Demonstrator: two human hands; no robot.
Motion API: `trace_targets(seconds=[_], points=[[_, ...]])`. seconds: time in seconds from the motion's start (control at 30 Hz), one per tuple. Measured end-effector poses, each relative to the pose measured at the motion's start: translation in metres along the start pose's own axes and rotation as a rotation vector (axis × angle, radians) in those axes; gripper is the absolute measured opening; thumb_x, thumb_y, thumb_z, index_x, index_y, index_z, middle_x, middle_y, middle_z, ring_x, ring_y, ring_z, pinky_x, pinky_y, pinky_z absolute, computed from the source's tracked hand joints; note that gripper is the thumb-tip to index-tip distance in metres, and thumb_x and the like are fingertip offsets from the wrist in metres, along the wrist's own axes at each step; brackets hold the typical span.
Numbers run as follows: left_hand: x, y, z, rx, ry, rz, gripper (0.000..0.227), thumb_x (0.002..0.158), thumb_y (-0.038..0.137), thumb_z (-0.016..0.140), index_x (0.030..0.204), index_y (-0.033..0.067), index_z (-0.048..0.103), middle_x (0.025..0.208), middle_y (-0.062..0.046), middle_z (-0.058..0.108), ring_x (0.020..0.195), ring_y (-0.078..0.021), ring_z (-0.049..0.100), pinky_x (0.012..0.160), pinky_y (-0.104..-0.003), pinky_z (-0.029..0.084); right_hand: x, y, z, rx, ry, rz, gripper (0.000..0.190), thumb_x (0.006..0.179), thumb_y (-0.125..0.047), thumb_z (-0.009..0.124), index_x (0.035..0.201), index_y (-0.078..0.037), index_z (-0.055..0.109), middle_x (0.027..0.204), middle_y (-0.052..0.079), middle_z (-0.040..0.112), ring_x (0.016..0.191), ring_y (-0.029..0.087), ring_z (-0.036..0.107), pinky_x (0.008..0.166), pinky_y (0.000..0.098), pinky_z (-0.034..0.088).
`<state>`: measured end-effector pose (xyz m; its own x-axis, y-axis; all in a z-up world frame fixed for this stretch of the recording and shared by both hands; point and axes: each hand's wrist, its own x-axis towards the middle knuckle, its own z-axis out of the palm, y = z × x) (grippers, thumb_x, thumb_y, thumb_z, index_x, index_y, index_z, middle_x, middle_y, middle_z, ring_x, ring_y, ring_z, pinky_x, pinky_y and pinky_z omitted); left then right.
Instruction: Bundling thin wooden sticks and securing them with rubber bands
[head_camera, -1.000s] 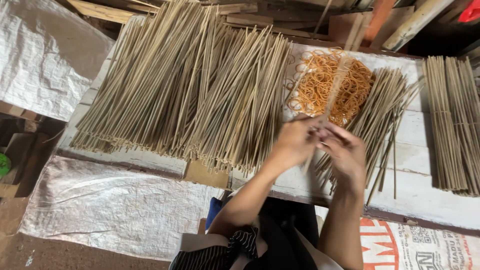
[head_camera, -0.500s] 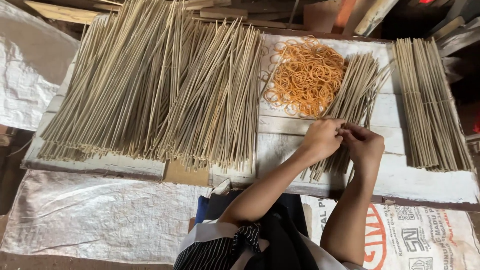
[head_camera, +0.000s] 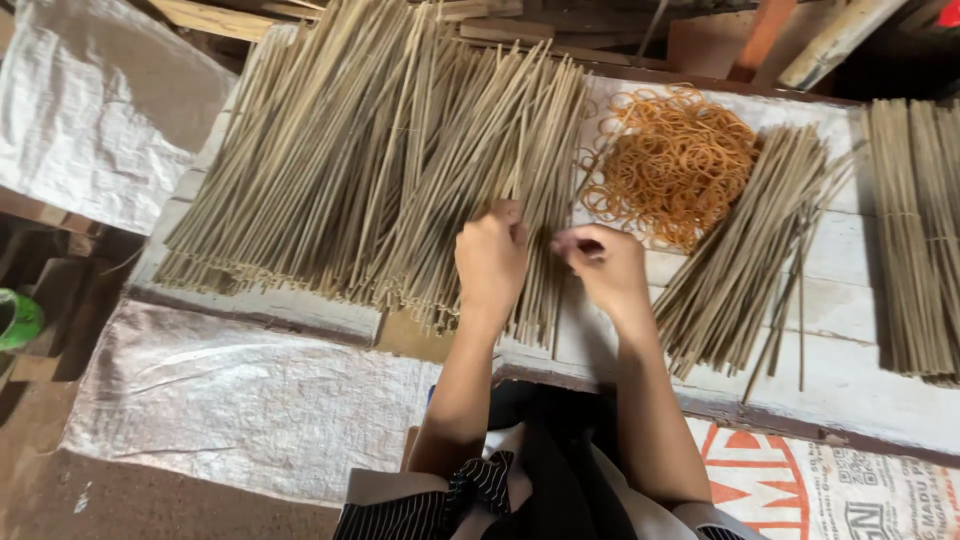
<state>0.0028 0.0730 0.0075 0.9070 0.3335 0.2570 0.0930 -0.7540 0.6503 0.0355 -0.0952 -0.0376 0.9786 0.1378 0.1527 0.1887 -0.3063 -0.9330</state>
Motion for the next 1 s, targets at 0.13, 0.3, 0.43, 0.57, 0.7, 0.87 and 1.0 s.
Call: trace_targets(seconds=[0.13, 0.3, 0.43, 0.57, 0.7, 0.87, 1.0], points=[[0.020, -0.031, 0.024, 0.016, -0.008, -0.062, 0.014, 0.084, 0.010, 0.075, 0.096, 0.0033, 0.080, 0.078, -0.022, 0.076, 0.074, -0.0478, 0.074, 0.068, -0.054, 0.062, 0.020, -0.014, 0.042, -0.228, -0.036, -0.022, 0.018, 0.086, -0.007, 0.073, 0.099, -0.015, 0.083, 0.089, 0.015, 0.078, 0.086, 0.036, 0.075, 0.071, 0.0450, 0.064], [0.013, -0.041, 0.058, 0.212, -0.025, -0.032, 0.018, 0.080, 0.021, 0.082, 0.094, 0.0122, 0.077, 0.072, -0.015, 0.073, 0.069, -0.0401, 0.075, 0.060, -0.046, 0.063, 0.019, -0.011, 0.052, -0.270, -0.080, 0.142, 0.019, 0.083, -0.011, 0.078, 0.098, -0.020, 0.083, 0.087, 0.007, 0.079, 0.087, 0.028, 0.077, 0.079, 0.0392, 0.063], [0.019, -0.036, 0.054, 0.130, -0.049, -0.037, 0.016, 0.082, 0.017, 0.080, 0.095, 0.0087, 0.079, 0.072, -0.017, 0.073, 0.067, -0.0424, 0.075, 0.059, -0.050, 0.062, 0.016, -0.005, 0.051, -0.237, -0.085, 0.177, 0.018, 0.086, -0.013, 0.075, 0.100, -0.021, 0.083, 0.090, 0.008, 0.079, 0.090, 0.029, 0.077, 0.082, 0.0402, 0.062], [0.025, -0.037, 0.062, 0.112, -0.031, -0.044, 0.014, 0.073, 0.010, 0.083, 0.076, 0.0010, 0.073, 0.058, -0.018, 0.065, 0.061, -0.0429, 0.072, 0.052, -0.049, 0.061, 0.008, -0.015, 0.047, -0.126, -0.122, 0.124, 0.020, 0.084, -0.007, 0.071, 0.102, -0.008, 0.081, 0.089, 0.018, 0.078, 0.086, 0.031, 0.075, 0.080, 0.0428, 0.059], [0.036, -0.022, 0.044, 0.199, 0.008, -0.031, 0.012, 0.070, 0.003, 0.080, 0.068, 0.0000, 0.069, 0.055, -0.016, 0.063, 0.059, -0.0401, 0.072, 0.050, -0.046, 0.060, 0.010, -0.013, 0.049, -0.104, -0.133, 0.086, 0.021, 0.084, -0.008, 0.070, 0.101, -0.003, 0.080, 0.086, 0.020, 0.077, 0.085, 0.032, 0.074, 0.079, 0.0433, 0.058], [0.040, -0.020, 0.035, 0.103, 0.019, -0.066, 0.023, 0.062, 0.011, 0.085, 0.062, -0.0013, 0.066, 0.051, -0.017, 0.060, 0.056, -0.0419, 0.070, 0.050, -0.049, 0.058, 0.009, 0.004, 0.048, 0.034, -0.104, 0.144, 0.015, 0.088, -0.009, 0.072, 0.100, -0.009, 0.081, 0.082, 0.012, 0.077, 0.077, 0.017, 0.070, 0.073, 0.0341, 0.059], [0.032, -0.030, 0.021, -0.271, -0.041, -0.005, 0.030, 0.071, 0.016, 0.084, 0.049, 0.0079, 0.064, 0.038, -0.004, 0.057, 0.034, -0.0226, 0.058, 0.044, -0.031, 0.051, -0.006, -0.030, 0.049, 0.253, -0.054, 0.224, 0.018, 0.092, -0.007, 0.073, 0.108, -0.003, 0.079, 0.084, 0.017, 0.077, 0.067, 0.019, 0.073, 0.067, 0.0328, 0.065]])
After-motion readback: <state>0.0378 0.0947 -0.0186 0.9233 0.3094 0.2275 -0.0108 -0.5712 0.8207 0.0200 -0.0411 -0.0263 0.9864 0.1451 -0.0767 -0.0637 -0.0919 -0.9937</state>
